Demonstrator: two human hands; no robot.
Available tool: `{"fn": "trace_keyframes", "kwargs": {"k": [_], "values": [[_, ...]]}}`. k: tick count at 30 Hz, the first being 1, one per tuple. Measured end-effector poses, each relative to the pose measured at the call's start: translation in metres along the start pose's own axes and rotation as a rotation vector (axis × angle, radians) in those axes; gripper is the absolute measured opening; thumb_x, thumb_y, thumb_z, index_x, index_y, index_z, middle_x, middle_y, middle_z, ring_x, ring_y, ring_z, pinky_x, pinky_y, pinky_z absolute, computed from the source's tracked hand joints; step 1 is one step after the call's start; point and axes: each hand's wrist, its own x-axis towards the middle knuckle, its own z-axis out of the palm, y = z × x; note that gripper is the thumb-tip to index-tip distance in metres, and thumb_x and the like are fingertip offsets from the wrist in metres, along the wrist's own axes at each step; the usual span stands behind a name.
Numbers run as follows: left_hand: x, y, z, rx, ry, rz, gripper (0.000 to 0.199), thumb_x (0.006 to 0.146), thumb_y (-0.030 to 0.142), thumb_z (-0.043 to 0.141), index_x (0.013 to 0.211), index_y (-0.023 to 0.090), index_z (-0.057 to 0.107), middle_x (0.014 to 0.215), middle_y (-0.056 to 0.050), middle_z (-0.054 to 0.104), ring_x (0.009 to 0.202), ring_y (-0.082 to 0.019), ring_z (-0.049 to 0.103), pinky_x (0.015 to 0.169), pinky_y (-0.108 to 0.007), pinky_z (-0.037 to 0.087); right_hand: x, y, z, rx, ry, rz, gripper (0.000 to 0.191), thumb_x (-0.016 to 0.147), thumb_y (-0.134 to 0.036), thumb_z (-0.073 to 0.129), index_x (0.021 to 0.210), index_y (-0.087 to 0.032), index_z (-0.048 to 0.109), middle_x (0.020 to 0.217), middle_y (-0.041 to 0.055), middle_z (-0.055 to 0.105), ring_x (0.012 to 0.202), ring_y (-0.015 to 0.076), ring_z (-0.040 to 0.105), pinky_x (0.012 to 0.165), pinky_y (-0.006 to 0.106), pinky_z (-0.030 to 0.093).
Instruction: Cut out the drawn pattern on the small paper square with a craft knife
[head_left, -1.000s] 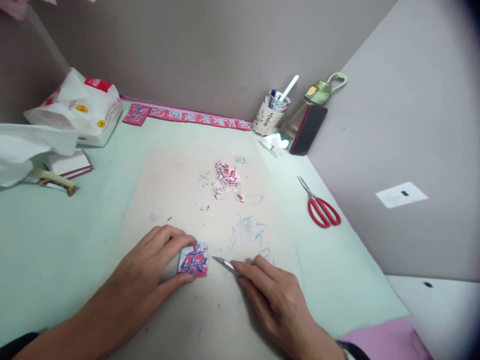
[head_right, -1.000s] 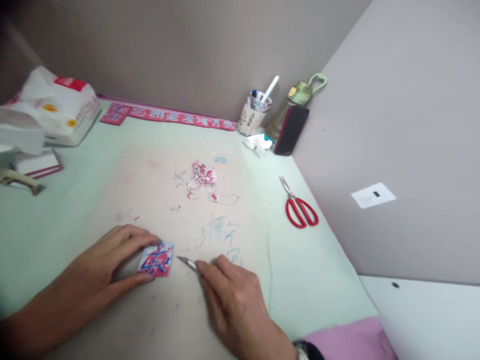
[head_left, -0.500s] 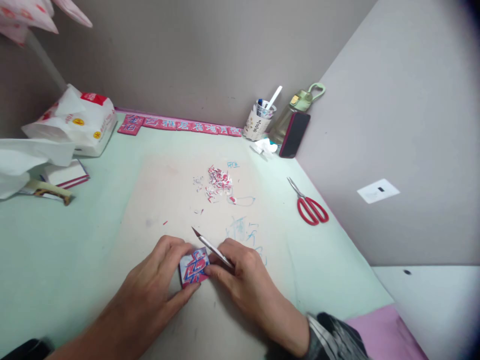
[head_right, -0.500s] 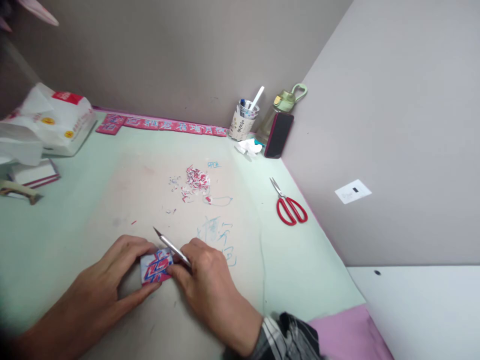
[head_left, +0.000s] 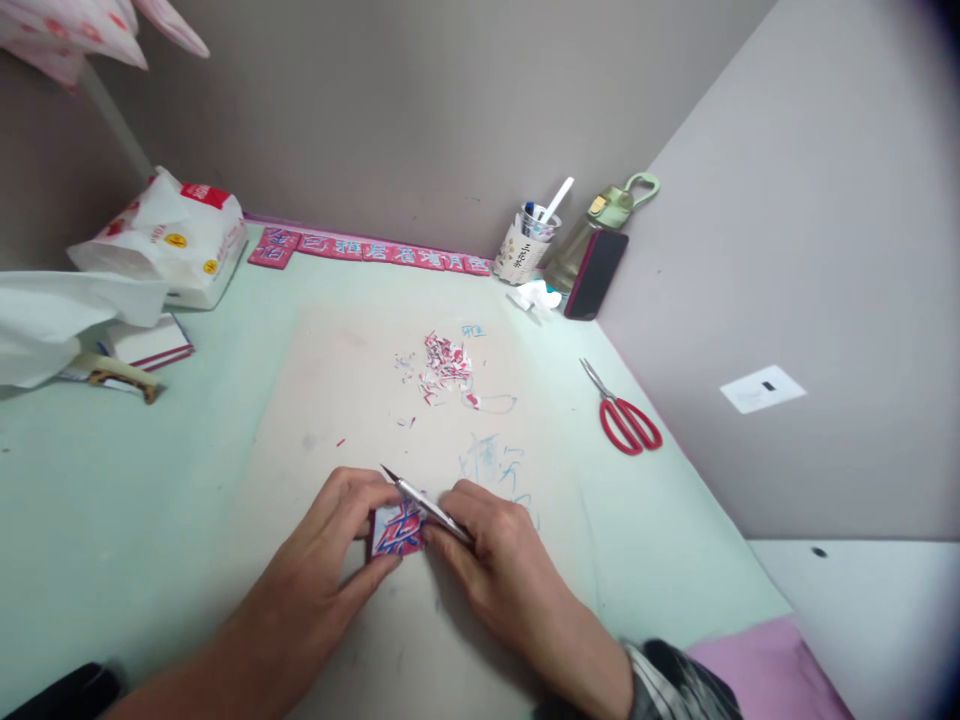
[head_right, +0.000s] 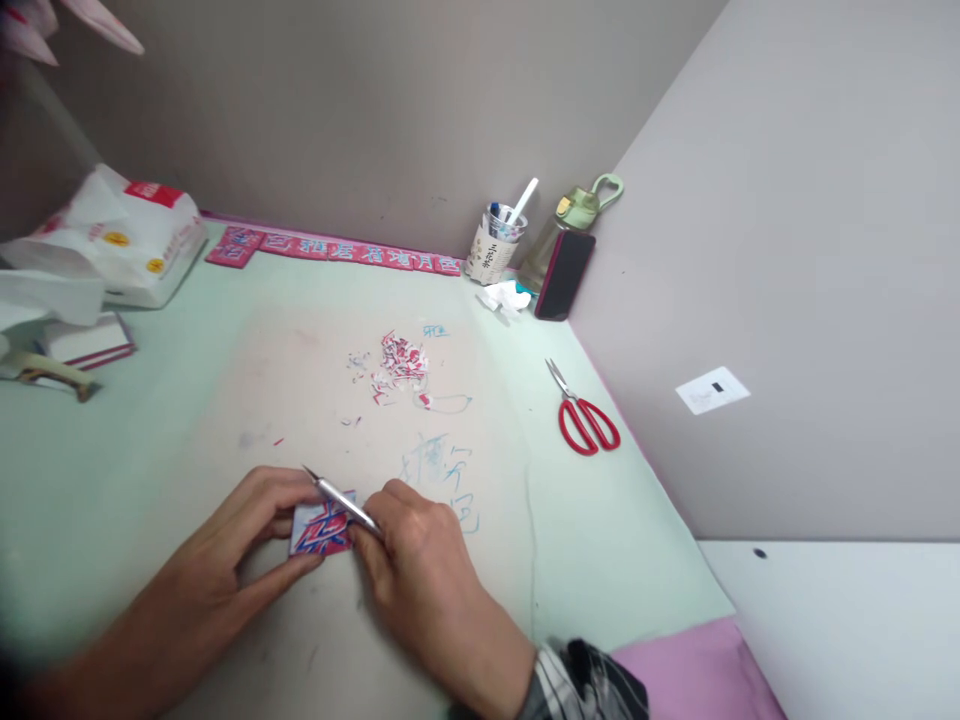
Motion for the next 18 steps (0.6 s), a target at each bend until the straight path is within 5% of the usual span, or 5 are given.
{"fn": "trace_keyframes", "kwargs": {"k": [8, 12, 18], "values": [[0.004, 0.008, -0.005, -0.199, -0.082, -0.118, 0.021, 0.088, 0.028, 0.062, 0.108, 0.030, 0.064, 0.114, -0.003, 0.067, 0.099, -0.022, 0.075, 0.085, -0.035, 0.067, 0.004, -0.008, -0.002, 0.251, 0.041, 0.151, 0.019, 0.074, -0.008, 0.056, 0.064, -0.019, 0.045, 0.064, -0.0063, 0.041, 0.058, 0.0085, 0.036, 0.053, 0.022, 0.025], [0.006, 0.011, -0.010, -0.274, -0.116, -0.193, 0.021, 0.084, 0.028, 0.065, 0.105, 0.029, 0.062, 0.102, -0.002, 0.071, 0.091, -0.021, 0.077, 0.080, -0.033, 0.067, 0.002, -0.001, -0.018, 0.409, 0.097, 0.269, 0.015, 0.079, -0.019, 0.056, 0.067, -0.020, 0.047, 0.062, -0.0061, 0.039, 0.059, 0.0097, 0.034, 0.052, 0.022, 0.027], [0.007, 0.006, -0.016, -0.272, -0.175, -0.245, 0.025, 0.086, 0.029, 0.063, 0.110, 0.029, 0.058, 0.104, -0.002, 0.073, 0.096, -0.022, 0.077, 0.082, -0.034, 0.066, -0.006, 0.011, -0.026, 0.403, 0.088, 0.283, 0.043, 0.097, -0.048, 0.055, 0.066, -0.021, 0.042, 0.062, -0.0062, 0.031, 0.059, 0.0103, 0.029, 0.052, 0.024, 0.024]]}}
